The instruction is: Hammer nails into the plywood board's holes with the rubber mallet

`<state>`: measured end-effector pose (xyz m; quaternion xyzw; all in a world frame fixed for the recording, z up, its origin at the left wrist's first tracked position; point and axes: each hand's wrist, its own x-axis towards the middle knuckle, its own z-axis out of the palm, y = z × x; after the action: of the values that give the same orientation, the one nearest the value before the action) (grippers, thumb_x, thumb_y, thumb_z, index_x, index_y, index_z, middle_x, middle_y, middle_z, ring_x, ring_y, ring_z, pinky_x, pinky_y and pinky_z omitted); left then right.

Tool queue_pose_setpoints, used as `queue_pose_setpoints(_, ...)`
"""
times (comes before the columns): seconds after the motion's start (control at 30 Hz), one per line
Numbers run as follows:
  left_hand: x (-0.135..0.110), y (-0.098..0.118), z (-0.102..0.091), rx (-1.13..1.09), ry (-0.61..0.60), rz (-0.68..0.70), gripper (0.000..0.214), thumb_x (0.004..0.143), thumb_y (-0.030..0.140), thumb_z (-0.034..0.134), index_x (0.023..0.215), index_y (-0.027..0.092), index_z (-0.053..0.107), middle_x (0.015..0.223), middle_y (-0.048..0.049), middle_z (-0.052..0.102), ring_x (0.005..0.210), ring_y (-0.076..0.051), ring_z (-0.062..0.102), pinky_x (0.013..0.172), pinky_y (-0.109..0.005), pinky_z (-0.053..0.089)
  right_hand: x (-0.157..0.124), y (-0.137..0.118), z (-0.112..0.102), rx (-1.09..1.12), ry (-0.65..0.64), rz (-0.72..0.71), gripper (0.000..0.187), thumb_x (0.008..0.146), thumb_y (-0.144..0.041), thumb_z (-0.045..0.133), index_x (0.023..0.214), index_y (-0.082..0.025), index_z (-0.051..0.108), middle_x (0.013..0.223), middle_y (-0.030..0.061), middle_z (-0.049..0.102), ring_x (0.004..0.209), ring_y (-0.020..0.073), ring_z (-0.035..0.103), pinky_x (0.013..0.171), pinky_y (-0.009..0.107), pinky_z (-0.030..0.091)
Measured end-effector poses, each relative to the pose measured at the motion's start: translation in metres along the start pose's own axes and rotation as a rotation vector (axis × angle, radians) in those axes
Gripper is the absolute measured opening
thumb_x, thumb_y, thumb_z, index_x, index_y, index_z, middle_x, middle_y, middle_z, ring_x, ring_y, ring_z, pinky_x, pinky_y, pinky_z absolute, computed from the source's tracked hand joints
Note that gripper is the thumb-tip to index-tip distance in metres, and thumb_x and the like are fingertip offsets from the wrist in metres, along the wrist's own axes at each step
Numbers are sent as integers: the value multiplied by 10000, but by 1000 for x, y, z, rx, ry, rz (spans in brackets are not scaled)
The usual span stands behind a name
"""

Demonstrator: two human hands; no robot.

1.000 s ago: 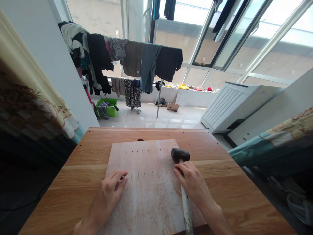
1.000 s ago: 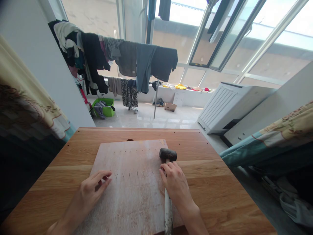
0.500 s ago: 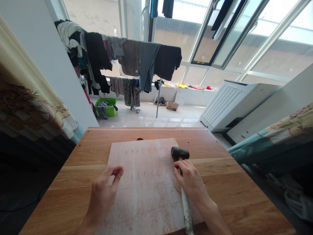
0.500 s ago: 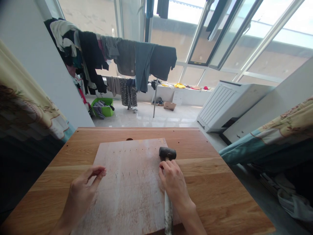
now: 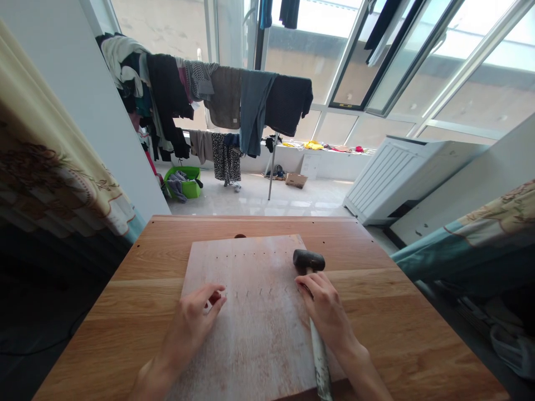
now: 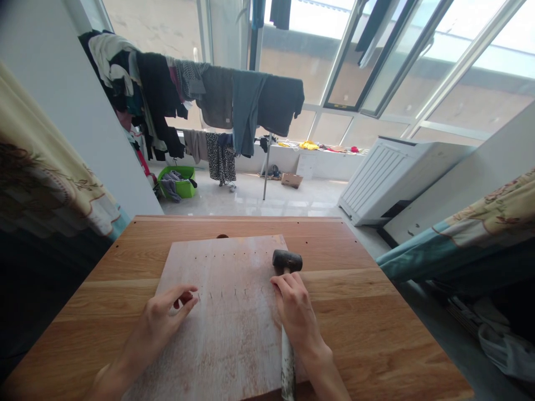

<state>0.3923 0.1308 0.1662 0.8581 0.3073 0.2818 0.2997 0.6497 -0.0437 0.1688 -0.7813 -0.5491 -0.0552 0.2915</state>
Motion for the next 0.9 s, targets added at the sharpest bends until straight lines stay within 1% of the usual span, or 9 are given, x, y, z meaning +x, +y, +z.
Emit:
queue_pose_setpoints(0.17, 4, 0, 4, 2, -36, 50, 231, 968, 304, 532, 937, 226, 747, 836, -7, 756, 668, -154, 698, 657, -264, 574, -3, 2, 2, -23, 29, 11, 206, 1029, -173, 522, 962, -221, 711, 874, 74, 729, 890, 287, 669, 796, 411, 566)
queue_pose_setpoints(0.27, 4, -2, 8, -14, -37, 41, 243, 969, 312, 535, 951, 222, 759, 824, -14, 752, 652, -154, 690, 638, -260, 551, -3, 3, 3, -49, 33, 28, 166, 1023, -209, 566, 939, -219, 708, 869, 73, 728, 885, 294, 665, 784, 419, 553)
queue_pose_setpoints(0.43, 4, 1, 9, -126, 10, -11, 206, 938, 349, 615, 859, 236, 767, 789, -18, 740, 668, -165, 678, 654, -256, 536, -4, 5, 7, -69, 40, 18, 229, 1038, -181, 534, 894, -206, 710, 823, 68, 713, 835, 272, 657, 742, 385, 539)
queue_pose_setpoints(0.5, 5, 4, 7, -216, 83, -102, 159, 892, 363, 698, 823, 239, 770, 774, -16, 734, 703, -175, 677, 687, -258, 542, -5, 5, 9, -82, 39, 14, 227, 1035, -158, 531, 907, -195, 714, 833, 74, 714, 842, 271, 651, 744, 378, 536)
queue_pose_setpoints(0.57, 8, 5, 5, -395, 160, -251, 131, 812, 353, 797, 809, 223, 781, 762, -22, 734, 723, -175, 677, 700, -243, 548, -5, 3, 10, -104, 28, 16, 220, 1024, -123, 534, 917, -183, 717, 852, 82, 716, 856, 273, 642, 755, 378, 532)
queue_pose_setpoints(0.7, 11, 6, 3, -1007, 240, -652, 192, 670, 218, 917, 775, 153, 771, 738, -29, 719, 671, -130, 648, 659, -191, 555, -4, -3, 6, -171, -27, 32, 229, 989, -50, 544, 918, -179, 719, 844, 75, 698, 866, 274, 624, 787, 379, 516)
queue_pose_setpoints(0.8, 11, 11, 3, -1359, 310, -901, 84, 766, 59, 810, 794, 109, 748, 769, -39, 700, 647, -109, 640, 610, -185, 563, 0, -10, 1, -242, -66, 52, 210, 977, -76, 585, 839, -193, 694, 811, 67, 684, 858, 279, 624, 779, 382, 497)
queue_pose_setpoints(0.83, 10, 13, 3, -1414, 341, -954, 75, 825, 24, 736, 806, 96, 739, 777, -46, 692, 652, -110, 645, 597, -188, 568, 2, -12, -1, -269, -69, 65, 206, 978, -103, 600, 812, -197, 679, 810, 69, 683, 856, 282, 627, 770, 384, 490)
queue_pose_setpoints(0.9, 11, 19, 3, -1460, 399, -1019, 183, 923, -5, 591, 822, 78, 719, 796, -67, 679, 674, -120, 659, 593, -202, 585, 4, -17, -4, -329, -62, 101, 207, 980, -168, 628, 777, -201, 650, 812, 78, 679, 846, 289, 636, 744, 387, 474)
